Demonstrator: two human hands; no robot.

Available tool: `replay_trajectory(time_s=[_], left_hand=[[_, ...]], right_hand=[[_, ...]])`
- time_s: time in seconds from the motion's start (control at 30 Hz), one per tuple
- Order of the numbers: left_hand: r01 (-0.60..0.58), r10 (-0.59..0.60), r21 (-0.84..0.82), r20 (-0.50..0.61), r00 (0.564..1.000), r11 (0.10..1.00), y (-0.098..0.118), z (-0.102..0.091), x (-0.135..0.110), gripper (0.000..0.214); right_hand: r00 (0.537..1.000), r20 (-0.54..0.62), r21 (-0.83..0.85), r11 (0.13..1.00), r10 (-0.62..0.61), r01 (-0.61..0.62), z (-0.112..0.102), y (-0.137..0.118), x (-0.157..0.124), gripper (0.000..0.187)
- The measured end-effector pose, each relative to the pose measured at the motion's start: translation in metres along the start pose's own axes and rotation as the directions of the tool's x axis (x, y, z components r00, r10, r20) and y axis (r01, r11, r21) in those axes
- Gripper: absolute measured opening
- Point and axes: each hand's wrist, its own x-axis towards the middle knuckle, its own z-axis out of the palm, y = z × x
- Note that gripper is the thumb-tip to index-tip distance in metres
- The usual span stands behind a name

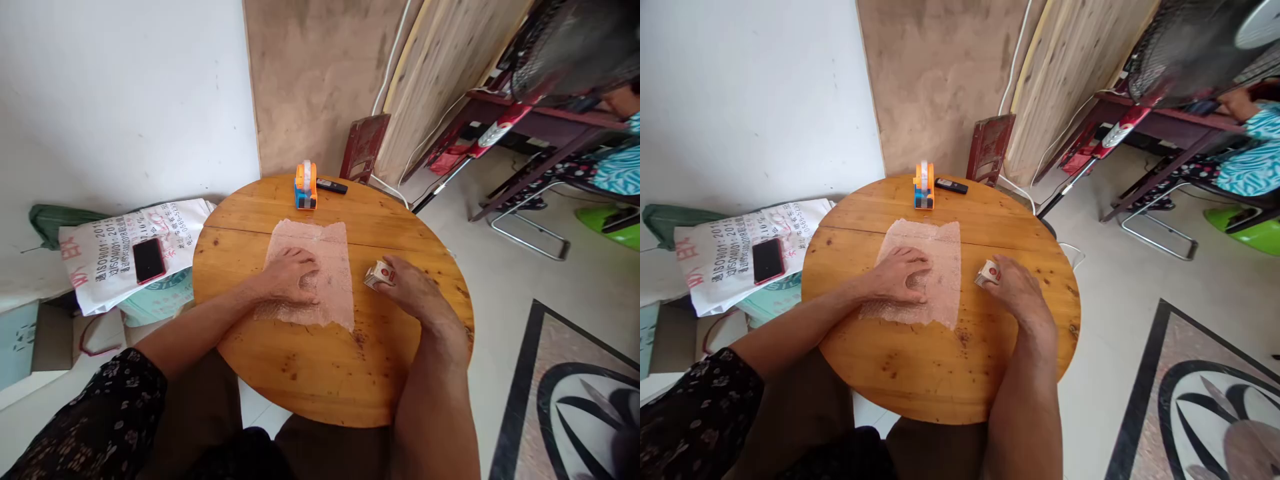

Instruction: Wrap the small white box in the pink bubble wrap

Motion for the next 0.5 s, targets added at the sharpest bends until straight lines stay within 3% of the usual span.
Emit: replay_trajectory(time_s=[0.07, 0.13, 0.23, 0.33, 0.43, 0.5], left_hand=[[-0.003, 0.003, -0.003, -0.005, 1.0, 1.0, -0.001, 0.001, 0.0, 0.065], [0.011, -0.011, -0.003, 0.001, 1.0, 1.0, 0.0, 0.002, 0.0, 0.073], [0.047, -0.046, -0.04, 0.014, 0.999, 0.998, 0.001, 0.003, 0.0, 0.094], [0.05, -0.061, -0.237, -0.038, 0.997, 0.97, -0.003, 0.001, 0.001, 0.095], [0.09, -0.173, -0.555, -0.1, 0.98, 0.827, -0.014, -0.001, 0.002, 0.083], [0.149, -0.285, -0.672, -0.096, 0.954, 0.726, -0.022, -0.002, 0.003, 0.081]], right_hand=[[0.999, 0.006, 0.016, 0.999, 0.034, -0.034, -0.003, -0.003, 0.0, 0.04], [0.995, -0.094, 0.128, 0.992, 0.035, -0.023, -0.006, -0.014, -0.002, 0.039], [0.963, -0.27, 0.408, 0.903, -0.018, 0.131, -0.01, -0.039, -0.006, 0.052], [0.943, -0.299, 0.553, 0.778, -0.149, 0.298, -0.007, -0.063, -0.011, 0.052], [0.919, -0.289, 0.543, 0.745, -0.267, 0.387, 0.002, -0.077, -0.014, 0.049], [0.906, -0.274, 0.517, 0.744, -0.324, 0.422, 0.009, -0.082, -0.014, 0.052]])
